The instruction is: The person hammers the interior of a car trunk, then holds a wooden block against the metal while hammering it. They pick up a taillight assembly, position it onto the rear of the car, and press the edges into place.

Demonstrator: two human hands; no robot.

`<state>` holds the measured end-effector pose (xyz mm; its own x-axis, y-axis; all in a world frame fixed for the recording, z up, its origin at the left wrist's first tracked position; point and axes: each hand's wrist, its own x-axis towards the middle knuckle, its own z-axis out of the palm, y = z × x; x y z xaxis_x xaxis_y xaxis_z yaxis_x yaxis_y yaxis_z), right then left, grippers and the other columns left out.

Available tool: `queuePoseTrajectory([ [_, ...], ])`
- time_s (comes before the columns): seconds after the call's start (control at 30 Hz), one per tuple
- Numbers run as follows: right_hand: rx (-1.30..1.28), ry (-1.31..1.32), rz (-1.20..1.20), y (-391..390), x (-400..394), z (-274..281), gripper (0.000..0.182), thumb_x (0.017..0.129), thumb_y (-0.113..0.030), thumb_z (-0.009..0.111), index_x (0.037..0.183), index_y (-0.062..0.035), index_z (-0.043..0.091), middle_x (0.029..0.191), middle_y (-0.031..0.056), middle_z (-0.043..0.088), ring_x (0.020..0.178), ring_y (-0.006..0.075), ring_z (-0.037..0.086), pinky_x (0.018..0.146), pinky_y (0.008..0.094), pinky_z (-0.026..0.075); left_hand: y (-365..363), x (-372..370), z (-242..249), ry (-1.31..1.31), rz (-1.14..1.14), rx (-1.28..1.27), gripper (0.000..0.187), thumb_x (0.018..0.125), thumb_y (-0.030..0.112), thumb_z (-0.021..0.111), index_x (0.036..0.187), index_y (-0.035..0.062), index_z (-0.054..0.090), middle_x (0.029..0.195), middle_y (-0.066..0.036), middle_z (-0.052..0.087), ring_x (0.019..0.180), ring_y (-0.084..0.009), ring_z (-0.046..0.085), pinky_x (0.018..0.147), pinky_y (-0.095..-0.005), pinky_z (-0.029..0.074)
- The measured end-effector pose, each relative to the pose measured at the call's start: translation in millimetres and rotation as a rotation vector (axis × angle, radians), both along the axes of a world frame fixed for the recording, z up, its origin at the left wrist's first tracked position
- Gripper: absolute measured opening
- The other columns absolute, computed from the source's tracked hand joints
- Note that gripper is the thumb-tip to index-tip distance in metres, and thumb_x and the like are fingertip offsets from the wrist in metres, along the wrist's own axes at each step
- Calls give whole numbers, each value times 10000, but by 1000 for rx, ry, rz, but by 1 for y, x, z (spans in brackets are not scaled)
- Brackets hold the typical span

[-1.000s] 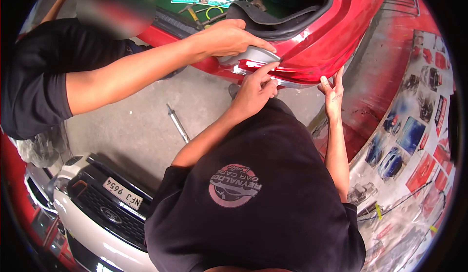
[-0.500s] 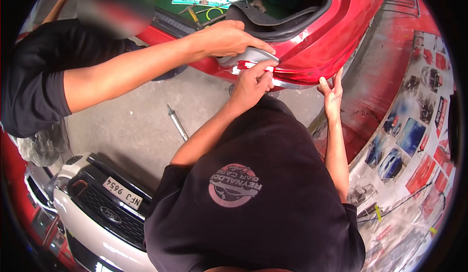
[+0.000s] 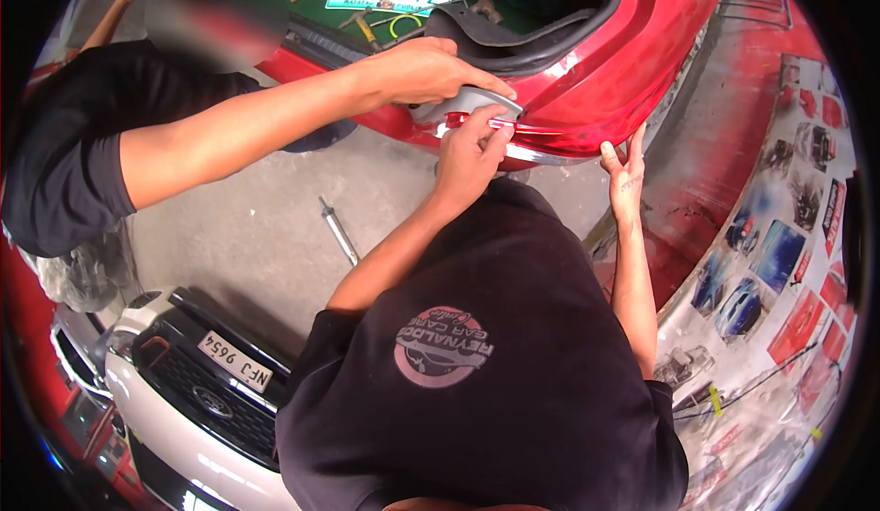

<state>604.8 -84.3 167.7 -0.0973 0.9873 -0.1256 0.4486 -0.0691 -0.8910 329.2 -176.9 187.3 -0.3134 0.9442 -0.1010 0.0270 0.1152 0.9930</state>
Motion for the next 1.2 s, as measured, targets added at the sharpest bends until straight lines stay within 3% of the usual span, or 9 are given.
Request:
queuePoseTrajectory([
  [0.03,-2,0,1,-1,-2,4,959,1009,-237,699,1696,-59,54,1678,172,365,1173,224,621,901,360,555,4,-1,3,30,-1,-18,296,981,109,687,1261,18,659,695,-105,707,593,-159,667,597,-339,513],
  [0.1,-91,73,-2,-2,-7,16,975,994,-194,723,1678,0,55,1703,230,294,1487,316,445,1230,450,361,6,-1,3,59,-1,-39,290,967,114,708,1237,18,660,691,-121,716,580,-183,678,592,-347,515],
  [0.27,-63,56,-1,-3,-6,14,1008,984,-249,739,1678,2,52,1703,238,288,1510,321,414,1245,458,338,4,0,-2,187,3,7,332,914,100,762,1220,40,649,724,-163,734,626,-276,727,604,-391,532],
  [0.4,-40,71,0,-3,-6,12,1036,975,-295,753,1678,1,51,1705,245,277,1520,327,398,1251,461,329,4,2,-4,185,5,-23,330,918,97,758,1223,42,647,738,-166,739,642,-285,734,613,-394,536],
  [0.67,-52,85,4,-2,-4,11,1048,979,-309,753,1678,-5,34,1717,236,248,1517,331,395,1256,456,322,-4,5,-4,41,13,-7,353,951,56,720,1290,11,632,734,-127,725,643,-183,722,620,-351,548],
  [0.8,-71,104,3,-3,-4,10,1041,982,-291,750,1679,-9,31,1719,228,249,1513,337,398,1258,454,320,-14,7,4,108,30,62,328,955,45,717,1271,-3,645,739,-111,720,647,-158,713,626,-340,553],
  [0.9,-69,89,-6,-3,-2,7,1033,982,-287,750,1684,-23,40,1714,222,269,1506,340,410,1255,452,323,-15,4,8,202,77,102,288,952,39,723,1231,-10,666,765,-121,731,651,-172,716,637,-335,562],
  [1.07,-74,79,-7,-3,-2,9,1021,984,-284,749,1689,-44,52,1700,220,305,1465,344,467,1229,452,365,-1,-6,-3,401,89,83,207,930,88,749,1115,20,686,654,-135,663,563,-280,666,560,-408,489],
  [1.2,-55,103,-13,-4,-3,9,1022,985,-291,750,1688,-37,53,1686,226,333,1411,353,529,1177,438,426,7,-10,-4,340,70,7,164,923,111,752,1053,44,678,584,-122,610,521,-311,620,542,-450,440],
])
